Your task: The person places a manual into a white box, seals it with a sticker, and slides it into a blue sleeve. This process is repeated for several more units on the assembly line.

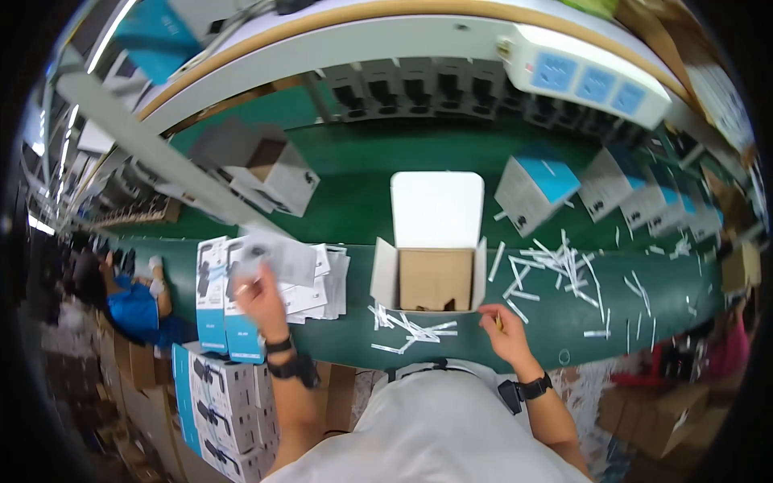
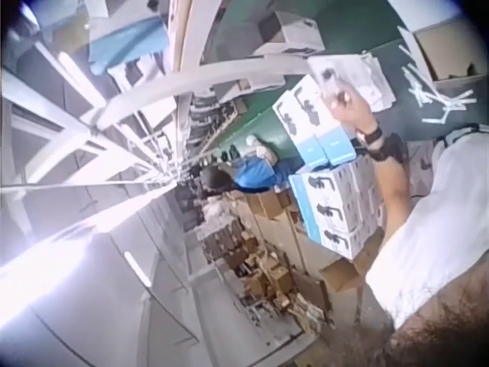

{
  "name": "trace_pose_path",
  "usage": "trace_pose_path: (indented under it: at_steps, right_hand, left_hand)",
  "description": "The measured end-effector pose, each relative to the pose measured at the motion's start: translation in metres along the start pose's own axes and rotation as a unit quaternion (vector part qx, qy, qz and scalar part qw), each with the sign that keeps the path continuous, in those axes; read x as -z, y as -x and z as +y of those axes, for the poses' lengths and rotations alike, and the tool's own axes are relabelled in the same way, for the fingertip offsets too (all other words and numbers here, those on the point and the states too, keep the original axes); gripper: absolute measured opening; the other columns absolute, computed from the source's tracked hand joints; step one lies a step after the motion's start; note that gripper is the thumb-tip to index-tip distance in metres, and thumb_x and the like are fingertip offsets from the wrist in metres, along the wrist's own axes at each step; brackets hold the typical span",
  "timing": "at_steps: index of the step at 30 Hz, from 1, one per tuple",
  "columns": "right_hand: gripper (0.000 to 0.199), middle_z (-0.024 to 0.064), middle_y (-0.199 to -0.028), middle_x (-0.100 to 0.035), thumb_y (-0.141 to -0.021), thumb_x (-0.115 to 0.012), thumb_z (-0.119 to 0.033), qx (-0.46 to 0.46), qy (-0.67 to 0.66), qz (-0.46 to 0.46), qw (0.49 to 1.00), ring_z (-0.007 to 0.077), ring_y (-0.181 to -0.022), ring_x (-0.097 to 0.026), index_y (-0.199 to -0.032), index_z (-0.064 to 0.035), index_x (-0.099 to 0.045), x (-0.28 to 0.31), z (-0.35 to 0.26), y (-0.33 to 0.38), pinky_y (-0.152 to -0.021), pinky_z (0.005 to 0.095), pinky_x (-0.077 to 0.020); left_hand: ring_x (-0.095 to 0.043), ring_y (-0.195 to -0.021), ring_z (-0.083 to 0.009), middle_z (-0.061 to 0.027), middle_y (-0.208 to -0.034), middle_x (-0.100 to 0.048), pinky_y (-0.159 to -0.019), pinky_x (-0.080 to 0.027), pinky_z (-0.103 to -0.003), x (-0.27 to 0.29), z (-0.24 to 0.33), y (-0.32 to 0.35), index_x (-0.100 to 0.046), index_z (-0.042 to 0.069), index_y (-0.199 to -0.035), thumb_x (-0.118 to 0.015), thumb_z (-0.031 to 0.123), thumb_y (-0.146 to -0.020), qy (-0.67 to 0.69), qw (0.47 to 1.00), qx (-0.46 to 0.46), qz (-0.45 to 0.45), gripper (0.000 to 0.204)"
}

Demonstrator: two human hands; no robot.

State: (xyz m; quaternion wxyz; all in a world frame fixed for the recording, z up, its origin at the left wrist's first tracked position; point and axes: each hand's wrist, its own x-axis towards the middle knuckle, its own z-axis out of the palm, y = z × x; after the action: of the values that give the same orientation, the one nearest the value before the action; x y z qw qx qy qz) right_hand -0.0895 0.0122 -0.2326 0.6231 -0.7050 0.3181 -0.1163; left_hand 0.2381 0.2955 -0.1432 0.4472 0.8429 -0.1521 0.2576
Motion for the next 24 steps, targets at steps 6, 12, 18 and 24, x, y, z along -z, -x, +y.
trace_pose_path:
  at_steps: [6, 12, 18, 24]
  right_hand:
    - [0.021, 0.0028, -0.086, -0.067, -0.103, -0.053, -0.016, -0.061, -0.005, -0.02, 0.998, 0.0079, -0.067, -0.056, -0.115, -0.003, -0.064, -0.007, 0.012, 0.018, -0.061, 0.0239, -0.0467]
    - [0.023, 0.0032, -0.088, -0.069, -0.103, -0.052, -0.017, -0.062, 0.038, -0.009, 0.997, 0.0082, -0.067, -0.056, -0.117, -0.0027, -0.063, 0.003, 0.008, 0.018, -0.061, 0.024, -0.0472]
    - [0.033, 0.0028, -0.094, -0.07, -0.102, -0.051, -0.013, 0.143, 0.038, 0.035, 0.988, 0.0098, -0.067, -0.058, -0.132, -0.0043, -0.06, 0.011, -0.07, -0.002, -0.063, 0.0238, -0.0485]
    - [0.039, 0.0119, -0.126, -0.067, -0.096, -0.059, -0.019, 0.235, 0.276, -0.061, 0.93, 0.0304, -0.092, -0.071, -0.135, -0.01, -0.06, -0.006, -0.099, -0.009, -0.074, 0.0348, -0.0566]
  left_hand:
    - [-0.07, -0.087, -0.0287, -0.025, -0.114, -0.062, -0.066, -0.06, -0.04, -0.007, 0.113, 0.05, -0.042, -0.001, -0.131, -0.071, 0.003, -0.083, 0.139, 0.935, -0.282, 0.162, 0.056]
    - [-0.06, -0.101, -0.036, -0.0213, -0.125, -0.055, -0.086, -0.052, -0.041, -0.046, 0.116, 0.056, -0.063, 0.006, -0.127, -0.078, 0.004, -0.074, -0.007, 0.923, -0.308, -0.228, 0.056]
    - [-0.06, -0.109, -0.0406, -0.0252, -0.125, -0.056, -0.094, -0.049, -0.044, -0.066, 0.076, 0.111, -0.054, -0.006, -0.13, -0.071, 0.005, -0.082, 0.169, 0.947, -0.033, -0.272, 0.052]
    - [-0.052, -0.128, -0.0427, -0.0261, -0.14, -0.05, -0.103, -0.047, -0.046, -0.071, 0.118, 0.11, -0.046, -0.003, -0.143, -0.072, 0.013, -0.085, 0.18, 0.917, -0.21, -0.286, 0.065]
